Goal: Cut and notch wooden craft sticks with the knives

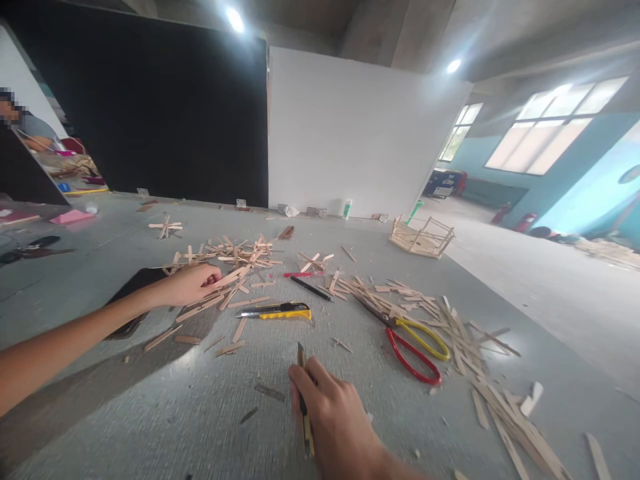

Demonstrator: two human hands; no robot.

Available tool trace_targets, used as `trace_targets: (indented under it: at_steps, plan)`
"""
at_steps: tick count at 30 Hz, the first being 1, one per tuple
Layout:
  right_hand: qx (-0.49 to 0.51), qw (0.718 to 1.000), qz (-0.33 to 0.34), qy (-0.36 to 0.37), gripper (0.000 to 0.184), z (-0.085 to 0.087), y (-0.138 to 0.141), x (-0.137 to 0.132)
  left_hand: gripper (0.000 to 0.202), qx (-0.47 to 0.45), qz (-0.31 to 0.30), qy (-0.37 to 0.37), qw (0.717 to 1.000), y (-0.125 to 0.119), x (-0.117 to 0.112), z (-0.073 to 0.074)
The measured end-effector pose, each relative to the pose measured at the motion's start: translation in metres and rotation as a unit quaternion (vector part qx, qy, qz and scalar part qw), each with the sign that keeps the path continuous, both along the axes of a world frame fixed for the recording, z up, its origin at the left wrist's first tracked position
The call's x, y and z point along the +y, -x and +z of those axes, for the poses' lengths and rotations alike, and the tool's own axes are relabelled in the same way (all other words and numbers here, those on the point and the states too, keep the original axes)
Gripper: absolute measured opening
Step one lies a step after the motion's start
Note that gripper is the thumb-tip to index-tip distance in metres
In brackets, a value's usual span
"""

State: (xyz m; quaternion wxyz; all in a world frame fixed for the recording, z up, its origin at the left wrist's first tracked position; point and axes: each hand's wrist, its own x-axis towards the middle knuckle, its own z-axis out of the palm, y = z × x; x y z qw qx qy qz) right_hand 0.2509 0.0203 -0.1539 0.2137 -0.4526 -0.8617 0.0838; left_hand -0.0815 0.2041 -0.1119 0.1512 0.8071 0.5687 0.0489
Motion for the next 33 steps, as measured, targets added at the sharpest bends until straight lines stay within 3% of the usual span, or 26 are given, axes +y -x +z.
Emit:
trace_targets:
  at_steps: [5,17,25,33]
  plan:
    - [-0.002,1.0,0.0,0.005,0.026,0.001,0.0,-0.001,0.037,-0.101,-0.018,0.037,0.994,-0.003,-0.002,0.01]
    - [-0.007,1.0,-0.003,-0.006,0.028,0.003,0.001,0.001,0.029,-0.276,-0.075,0.225,0.931,-0.02,-0.023,0.039]
    - [0.0,1.0,-0.004,-0.001,0.028,0.0,0.002,0.0,0.027,-0.297,-0.072,0.25,0.919,-0.017,-0.02,0.032]
    - [-0.001,1.0,-0.005,-0.01,0.027,0.003,0.002,0.0,0.026,-0.284,-0.069,0.241,0.925,-0.016,-0.017,0.026]
